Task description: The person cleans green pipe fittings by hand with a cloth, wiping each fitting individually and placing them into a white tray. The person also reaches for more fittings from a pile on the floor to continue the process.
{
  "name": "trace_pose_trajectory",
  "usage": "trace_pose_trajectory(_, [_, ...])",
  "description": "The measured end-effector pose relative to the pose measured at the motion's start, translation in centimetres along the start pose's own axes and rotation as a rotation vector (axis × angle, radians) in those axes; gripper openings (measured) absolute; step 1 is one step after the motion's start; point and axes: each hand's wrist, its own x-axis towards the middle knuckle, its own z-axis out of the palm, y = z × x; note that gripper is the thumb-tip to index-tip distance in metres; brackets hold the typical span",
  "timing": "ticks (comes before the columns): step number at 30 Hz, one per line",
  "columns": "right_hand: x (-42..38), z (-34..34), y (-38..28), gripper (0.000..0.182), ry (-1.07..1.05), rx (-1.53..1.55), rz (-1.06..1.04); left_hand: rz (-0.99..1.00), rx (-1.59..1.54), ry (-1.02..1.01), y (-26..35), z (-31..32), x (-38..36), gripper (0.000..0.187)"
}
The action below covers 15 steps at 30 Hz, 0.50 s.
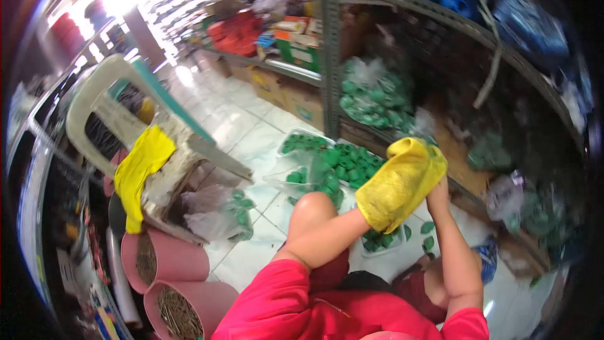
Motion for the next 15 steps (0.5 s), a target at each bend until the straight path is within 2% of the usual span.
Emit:
trace_pose_trajectory(2, [0.3, -0.6, 2.5, 0.033, 0.075, -0.172, -0.113, -0.085, -0.561, -0.075, -0.7, 1.8, -1.2, 0.042])
trace_pose_trajectory(4, [0.5, -1.4, 2.5, 0.029, 0.045, -0.067, -0.051, -0.133, -1.005, -0.009, 0.4, 2.3, -0.4, 0.040])
trace_pose_trajectory(5, [0.1, -1.2, 1.1, 0.029, 0.077, 0.266, 0.101, -0.268, -1.566, 0.011, -0.4, 3.1, -1.3, 0.039])
trace_pose_trajectory(6, [-0.2, -0.8, -0.5, 0.029, 0.103, 0.605, 0.238, -0.268, -1.582, -0.009, 0.7, 2.2, -0.5, 0.039])
trace_pose_trajectory(7, [-0.5, -0.5, -1.1, 0.032, 0.024, 0.282, -0.074, -0.462, -1.632, 0.114, 2.4, 0.5, 1.0, 0.043])
trace_pose_trajectory(8, [-0.5, -0.6, -0.7, 0.042, -0.090, 0.128, -0.032, -0.661, -1.662, 0.244, 2.9, -0.8, 2.1, 0.049])
trace_pose_trajectory(10, [-0.6, 1.2, -0.5, 0.048, 0.035, -0.152, -0.331, -0.704, -2.266, 0.131, 1.4, -1.9, 2.5, 0.045])
trace_pose_trajectory(11, [-0.5, 1.3, 0.1, 0.048, 0.039, -0.154, -0.325, -0.707, -2.153, 0.218, 1.3, -1.6, 3.1, 0.040])
trace_pose_trajectory(12, [-0.4, 1.4, 0.7, 0.049, 0.020, -0.086, -0.293, -0.712, -2.155, 0.210, 1.3, -0.9, 3.1, 0.040])
trace_pose_trajectory(14, [-0.5, 0.9, -0.3, 0.049, 0.015, -0.025, -0.257, -0.534, -1.091, 0.258, 1.9, -0.1, 3.3, 0.035])
trace_pose_trajectory(15, [-0.8, 0.5, -1.0, 0.048, 0.006, 0.044, -0.153, -0.589, -0.945, 0.208, 2.3, 0.0, 3.2, 0.039])
